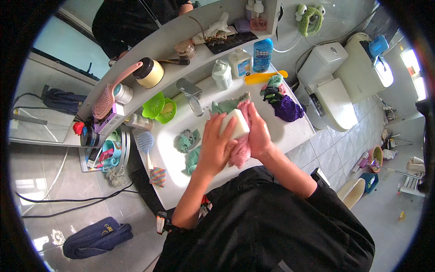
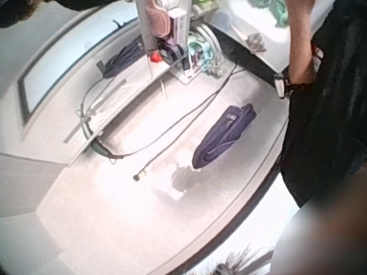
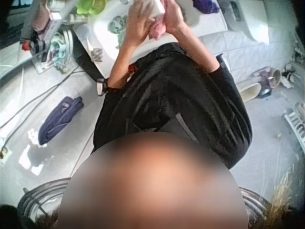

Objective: The person washes several small colorful cloths by hand in a bathroom sink. They wet each cloth under running water, apply bar soap, lather, rinse, and wring out the water, repeating the process for multiple items.

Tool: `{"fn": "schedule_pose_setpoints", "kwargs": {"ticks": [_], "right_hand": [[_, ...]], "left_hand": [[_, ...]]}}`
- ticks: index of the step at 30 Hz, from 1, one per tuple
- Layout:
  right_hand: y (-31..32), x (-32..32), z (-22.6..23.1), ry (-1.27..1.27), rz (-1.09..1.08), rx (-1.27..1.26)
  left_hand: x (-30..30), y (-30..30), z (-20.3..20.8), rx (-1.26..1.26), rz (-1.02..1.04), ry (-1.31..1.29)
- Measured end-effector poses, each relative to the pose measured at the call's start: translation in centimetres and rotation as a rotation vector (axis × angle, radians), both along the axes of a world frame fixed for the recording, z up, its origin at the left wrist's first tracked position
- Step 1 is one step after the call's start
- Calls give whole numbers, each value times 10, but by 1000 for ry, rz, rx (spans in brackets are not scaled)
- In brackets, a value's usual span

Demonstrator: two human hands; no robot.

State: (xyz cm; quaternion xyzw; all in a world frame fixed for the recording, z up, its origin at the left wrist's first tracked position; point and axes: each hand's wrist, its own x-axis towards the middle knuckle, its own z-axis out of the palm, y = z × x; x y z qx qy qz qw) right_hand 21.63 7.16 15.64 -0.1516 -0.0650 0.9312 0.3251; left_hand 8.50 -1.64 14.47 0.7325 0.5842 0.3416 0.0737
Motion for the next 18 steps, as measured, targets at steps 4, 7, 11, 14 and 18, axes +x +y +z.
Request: {"fn": "schedule_pose_setpoints", "kwargs": {"ticks": [4,7,11,14,18], "right_hand": [[-8,-2,-24,17,135,17],[-4,-3,-59,53,165,-73],[7,-29,-121,-145,213,-231],[20,-57,-159,-181,259,-220],[39,-95,-185,-209,276,-231]], "left_hand": [[-5,1,-9,-55,111,-35],[-7,2,-19,-156,84,79],[-40,22,-21,-157,255,-55],[-82,58,-13,76,331,327],[-116,104,-3,21,373,400]]}}
